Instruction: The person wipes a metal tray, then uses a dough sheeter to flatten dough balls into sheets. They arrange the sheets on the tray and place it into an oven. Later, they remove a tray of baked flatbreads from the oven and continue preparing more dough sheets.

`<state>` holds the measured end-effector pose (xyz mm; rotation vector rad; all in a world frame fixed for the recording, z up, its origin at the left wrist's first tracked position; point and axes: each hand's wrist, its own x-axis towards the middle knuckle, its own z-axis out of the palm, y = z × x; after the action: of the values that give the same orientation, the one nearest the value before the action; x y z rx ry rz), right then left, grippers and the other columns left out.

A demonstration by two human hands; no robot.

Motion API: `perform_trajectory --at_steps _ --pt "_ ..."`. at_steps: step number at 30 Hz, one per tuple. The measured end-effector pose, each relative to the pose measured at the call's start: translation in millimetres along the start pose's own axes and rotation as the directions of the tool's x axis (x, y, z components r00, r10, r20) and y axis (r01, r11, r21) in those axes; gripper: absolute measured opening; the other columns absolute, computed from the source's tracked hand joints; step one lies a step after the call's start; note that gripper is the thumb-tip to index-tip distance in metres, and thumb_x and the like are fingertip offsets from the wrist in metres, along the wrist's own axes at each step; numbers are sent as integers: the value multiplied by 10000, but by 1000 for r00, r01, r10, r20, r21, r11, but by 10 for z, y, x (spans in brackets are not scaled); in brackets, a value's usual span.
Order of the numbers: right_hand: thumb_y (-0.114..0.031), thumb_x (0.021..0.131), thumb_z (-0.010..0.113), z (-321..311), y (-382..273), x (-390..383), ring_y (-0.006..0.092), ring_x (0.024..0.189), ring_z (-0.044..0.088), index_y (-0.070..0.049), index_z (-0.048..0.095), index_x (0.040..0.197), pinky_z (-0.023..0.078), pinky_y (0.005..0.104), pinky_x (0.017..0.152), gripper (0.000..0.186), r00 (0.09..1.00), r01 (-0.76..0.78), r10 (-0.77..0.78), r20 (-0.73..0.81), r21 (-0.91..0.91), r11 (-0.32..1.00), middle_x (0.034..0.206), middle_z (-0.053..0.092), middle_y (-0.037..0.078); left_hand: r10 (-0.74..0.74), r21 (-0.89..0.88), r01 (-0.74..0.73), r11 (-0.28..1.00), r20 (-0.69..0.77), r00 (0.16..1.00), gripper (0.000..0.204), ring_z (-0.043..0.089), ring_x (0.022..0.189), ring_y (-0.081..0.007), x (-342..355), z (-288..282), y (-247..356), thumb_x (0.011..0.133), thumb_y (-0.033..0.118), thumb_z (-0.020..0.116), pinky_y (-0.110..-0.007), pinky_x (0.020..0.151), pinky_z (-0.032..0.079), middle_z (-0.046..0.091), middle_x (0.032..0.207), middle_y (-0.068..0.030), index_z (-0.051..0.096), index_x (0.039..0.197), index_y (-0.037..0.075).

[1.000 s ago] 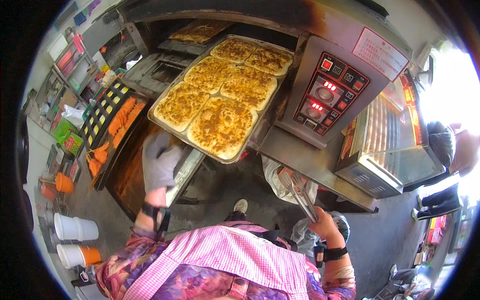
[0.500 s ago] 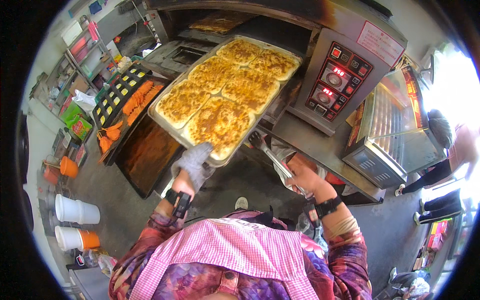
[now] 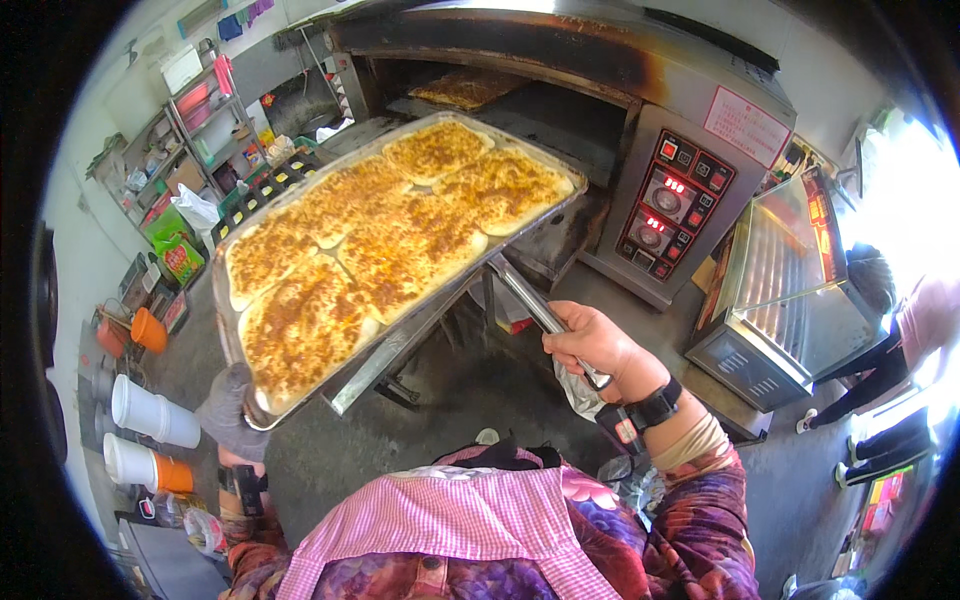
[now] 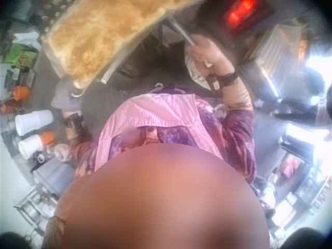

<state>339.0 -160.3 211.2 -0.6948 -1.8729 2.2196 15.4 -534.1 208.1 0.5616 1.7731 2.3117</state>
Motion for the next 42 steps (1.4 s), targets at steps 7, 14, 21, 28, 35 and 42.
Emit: perform_trajectory --at_steps 7,14,21,28,35,42 --pt "10 832 570 146 -966 -544 52 446 451 26 488 1206 366 199 399 383 983 129 -145 -114 -136 982 695 538 11 127 -78 -127 989 -2 992 448 633 886 -223 225 225 698 776 227 756 -356 768 522 638 1010 -93 583 1093 -38" --pt "-11 832 592 -13 -1514 -1072 60 439 466 19 508 1152 348 199 377 332 903 200 -235 -358 -134 971 721 555 27 -58 143 21 989 263 963 433 625 850 -231 1149 820 895 812 255 707 -362 761 510 629 1010 -101 556 1112 -19" --pt "-34 820 571 -309 -1761 -1312 82 409 432 -6 523 991 320 215 364 180 732 169 -293 -616 -252 953 591 471 19 -470 720 -152 677 581 665 420 617 814 -239 2574 2199 861 848 283 657 -368 754 498 619 1011 -108 529 1130 0" --pt "-64 863 565 -861 -2044 -1096 53 480 452 -21 528 839 350 202 396 62 602 194 -187 -777 -85 977 641 506 9 -73 459 -821 339 883 464 406 611 789 -245 3313 4114 228 875 302 617 -374 749 489 613 1010 -114 510 1141 14" --pt "-93 803 620 -1011 -884 -1318 73 451 451 -22 533 1146 339 207 374 361 572 17 -108 -813 -120 993 715 543 26 137 196 -253 947 465 875 380 611 796 -248 2122 3312 -2078 876 289 601 -377 754 489 616 1007 -118 520 1127 16" --pt "-82 826 594 -782 586 -1466 84 476 455 -29 552 1026 372 224 409 211 490 -6 309 -815 352 936 686 526 21 -636 414 495 764 357 684 354 612 807 -251 1516 2724 -3896 874 274 590 -379 759 490 621 1004 -121 533 1110 16"
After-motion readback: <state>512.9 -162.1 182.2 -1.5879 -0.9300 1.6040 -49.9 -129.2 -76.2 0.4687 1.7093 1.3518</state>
